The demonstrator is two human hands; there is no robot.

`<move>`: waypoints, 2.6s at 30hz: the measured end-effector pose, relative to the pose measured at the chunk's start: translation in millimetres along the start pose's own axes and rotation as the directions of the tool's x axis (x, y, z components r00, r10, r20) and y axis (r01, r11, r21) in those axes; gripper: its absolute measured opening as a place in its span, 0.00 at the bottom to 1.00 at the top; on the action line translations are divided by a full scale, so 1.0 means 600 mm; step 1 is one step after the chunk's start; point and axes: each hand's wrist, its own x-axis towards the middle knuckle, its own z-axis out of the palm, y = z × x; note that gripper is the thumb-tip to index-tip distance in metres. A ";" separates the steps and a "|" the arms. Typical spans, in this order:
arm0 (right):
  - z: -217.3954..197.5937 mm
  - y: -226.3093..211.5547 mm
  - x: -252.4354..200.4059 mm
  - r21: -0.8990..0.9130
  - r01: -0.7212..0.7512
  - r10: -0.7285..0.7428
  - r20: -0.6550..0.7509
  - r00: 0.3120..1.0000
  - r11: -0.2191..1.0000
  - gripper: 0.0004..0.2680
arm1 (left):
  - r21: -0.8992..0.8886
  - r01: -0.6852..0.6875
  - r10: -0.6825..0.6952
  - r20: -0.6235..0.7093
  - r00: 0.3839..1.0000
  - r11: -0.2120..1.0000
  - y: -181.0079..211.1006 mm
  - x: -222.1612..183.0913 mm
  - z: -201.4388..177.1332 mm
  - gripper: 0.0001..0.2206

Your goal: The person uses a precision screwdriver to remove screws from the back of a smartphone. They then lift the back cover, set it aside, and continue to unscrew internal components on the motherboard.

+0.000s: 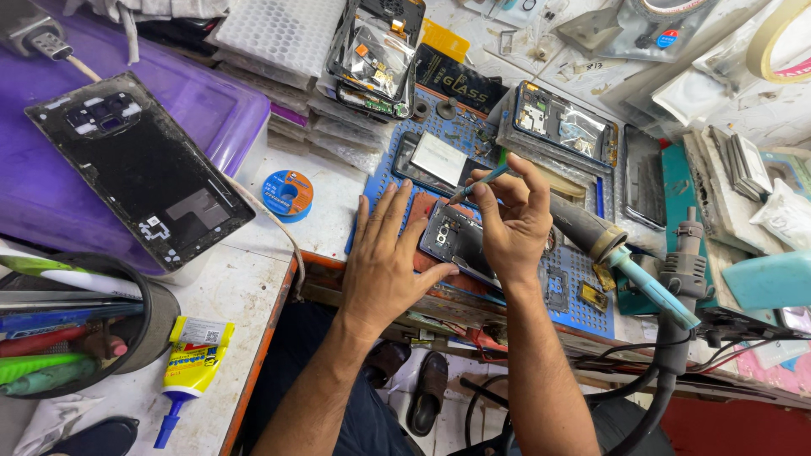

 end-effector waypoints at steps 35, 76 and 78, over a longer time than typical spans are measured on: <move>0.012 -0.009 0.016 -0.228 0.103 -0.102 0.019 0.995 0.968 0.20 | -0.023 0.007 -0.007 -0.010 1.000 1.000 0.000 -0.001 0.003 0.30; -0.008 -0.038 0.000 -0.178 0.219 -0.234 -0.070 0.970 0.959 0.21 | -0.026 -0.013 0.012 -0.039 0.999 1.000 0.004 0.002 0.000 0.30; -0.071 -0.075 -0.011 0.040 0.000 0.009 -0.207 0.978 0.999 0.20 | -0.035 -0.017 0.016 -0.041 0.999 0.999 0.004 0.000 -0.001 0.30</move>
